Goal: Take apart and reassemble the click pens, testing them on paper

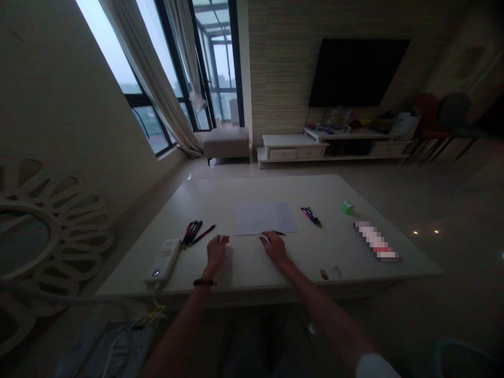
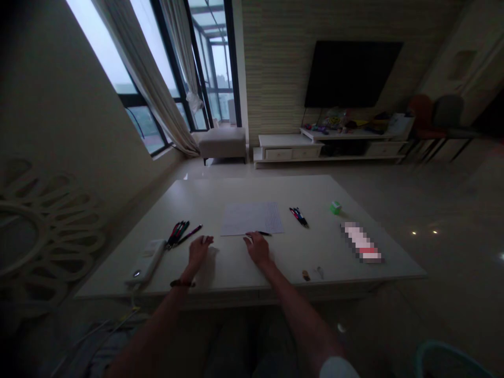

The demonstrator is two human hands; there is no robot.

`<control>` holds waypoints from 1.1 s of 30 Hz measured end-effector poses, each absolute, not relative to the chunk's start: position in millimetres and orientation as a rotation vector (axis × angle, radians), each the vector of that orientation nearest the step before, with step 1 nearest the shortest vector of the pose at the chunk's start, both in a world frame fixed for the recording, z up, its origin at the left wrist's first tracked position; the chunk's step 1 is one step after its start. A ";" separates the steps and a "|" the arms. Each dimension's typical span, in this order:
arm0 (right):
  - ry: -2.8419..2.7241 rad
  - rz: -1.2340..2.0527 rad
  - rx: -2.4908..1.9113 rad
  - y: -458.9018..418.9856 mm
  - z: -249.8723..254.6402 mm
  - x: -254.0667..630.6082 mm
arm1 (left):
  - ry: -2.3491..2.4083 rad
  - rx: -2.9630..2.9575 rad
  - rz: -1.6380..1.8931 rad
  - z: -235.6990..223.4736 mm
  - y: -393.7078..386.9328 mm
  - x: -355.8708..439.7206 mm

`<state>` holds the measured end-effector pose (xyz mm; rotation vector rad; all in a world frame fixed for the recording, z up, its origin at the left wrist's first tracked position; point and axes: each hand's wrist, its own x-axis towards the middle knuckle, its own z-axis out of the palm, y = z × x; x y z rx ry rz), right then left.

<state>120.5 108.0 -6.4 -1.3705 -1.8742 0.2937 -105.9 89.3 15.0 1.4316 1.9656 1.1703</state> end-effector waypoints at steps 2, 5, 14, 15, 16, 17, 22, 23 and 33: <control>-1.778 0.446 -1.244 96.0 1.2 113.4 | 1.749 1.344 1.178 12.7 85.9 -72.3; -1.652 0.623 -1.116 81.4 12.9 106.3 | 1.318 0.997 1.169 12.0 76.5 -28.6; -1.433 0.713 -1.091 68.0 25.4 120.9 | 0.939 0.655 1.153 11.7 71.5 3.5; -1.455 0.692 -1.092 67.0 26.0 122.3 | 0.938 0.647 1.157 11.0 71.2 5.0; -1.479 0.667 -1.097 66.1 26.4 123.3 | 0.938 0.644 1.156 10.4 70.5 6.9; -1.501 0.636 -1.106 65.3 26.3 123.8 | 0.939 0.647 1.151 10.0 69.5 8.9; -1.531 0.514 -1.158 65.6 22.5 126.0 | 1.051 0.815 1.154 13.5 63.6 16.1; -1.519 0.508 -1.171 66.7 22.6 127.5 | 1.121 0.917 1.165 15.4 63.0 15.8; -1.698 0.523 -1.105 69.1 45.6 138.2 | 1.463 1.739 1.184 28.0 61.2 11.6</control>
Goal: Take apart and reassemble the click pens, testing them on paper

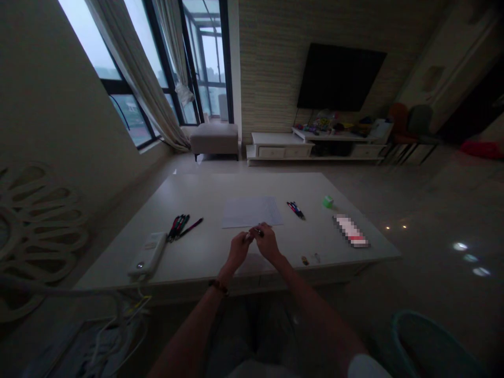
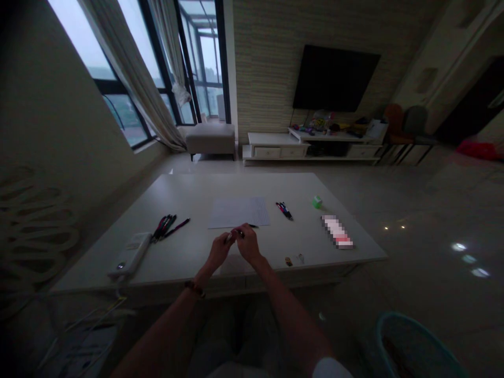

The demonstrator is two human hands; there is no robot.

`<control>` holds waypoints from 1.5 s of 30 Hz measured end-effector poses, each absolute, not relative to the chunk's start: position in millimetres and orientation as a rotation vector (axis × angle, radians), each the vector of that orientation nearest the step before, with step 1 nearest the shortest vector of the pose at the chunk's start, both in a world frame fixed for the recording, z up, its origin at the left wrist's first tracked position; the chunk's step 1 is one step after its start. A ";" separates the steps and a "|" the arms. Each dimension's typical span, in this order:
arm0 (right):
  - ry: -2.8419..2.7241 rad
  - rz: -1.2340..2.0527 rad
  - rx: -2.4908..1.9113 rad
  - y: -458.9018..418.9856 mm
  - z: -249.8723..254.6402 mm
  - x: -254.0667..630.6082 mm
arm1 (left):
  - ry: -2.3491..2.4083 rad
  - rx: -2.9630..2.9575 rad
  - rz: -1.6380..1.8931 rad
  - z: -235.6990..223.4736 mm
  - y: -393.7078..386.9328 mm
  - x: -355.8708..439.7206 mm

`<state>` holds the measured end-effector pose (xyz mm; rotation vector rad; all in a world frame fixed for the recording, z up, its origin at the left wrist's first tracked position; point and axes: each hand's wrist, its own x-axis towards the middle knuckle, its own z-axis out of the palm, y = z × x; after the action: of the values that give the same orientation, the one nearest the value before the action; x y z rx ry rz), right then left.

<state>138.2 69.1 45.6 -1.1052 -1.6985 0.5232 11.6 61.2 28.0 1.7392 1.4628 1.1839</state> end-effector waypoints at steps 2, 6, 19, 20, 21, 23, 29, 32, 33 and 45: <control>-1.717 0.539 -1.086 66.9 47.1 137.3 | 1.466 1.752 1.188 25.8 61.0 12.9; -1.769 0.560 -1.074 64.6 48.2 138.1 | 1.477 1.776 1.173 21.9 60.2 11.7; -2.182 0.449 -1.134 64.7 67.0 169.6 | 1.391 1.694 1.174 29.4 54.7 9.5; -2.262 0.377 -1.151 62.0 71.7 173.5 | 1.384 1.690 1.179 30.0 54.2 9.2; -2.335 0.297 -1.176 59.3 76.5 176.6 | 1.379 1.692 1.179 30.3 53.8 9.0; -2.458 0.147 -1.232 54.4 85.9 179.5 | 1.373 1.716 1.174 30.4 53.2 8.9; -2.669 -0.020 -1.295 48.5 102.2 172.8 | 1.324 1.854 1.195 28.7 52.3 12.1; -2.675 -0.047 -1.284 49.1 104.2 172.9 | 1.307 1.881 1.214 28.7 51.2 11.7; -2.664 -0.063 -1.280 49.5 104.2 173.9 | 1.310 1.881 1.219 29.0 50.7 10.9; -2.711 -0.043 -1.009 48.5 97.5 157.9 | 1.243 1.855 1.133 18.8 51.6 12.1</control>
<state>157.9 48.5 97.5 -1.0091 -2.7108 -0.0429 12.1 51.6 18.8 1.8552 1.2434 1.1326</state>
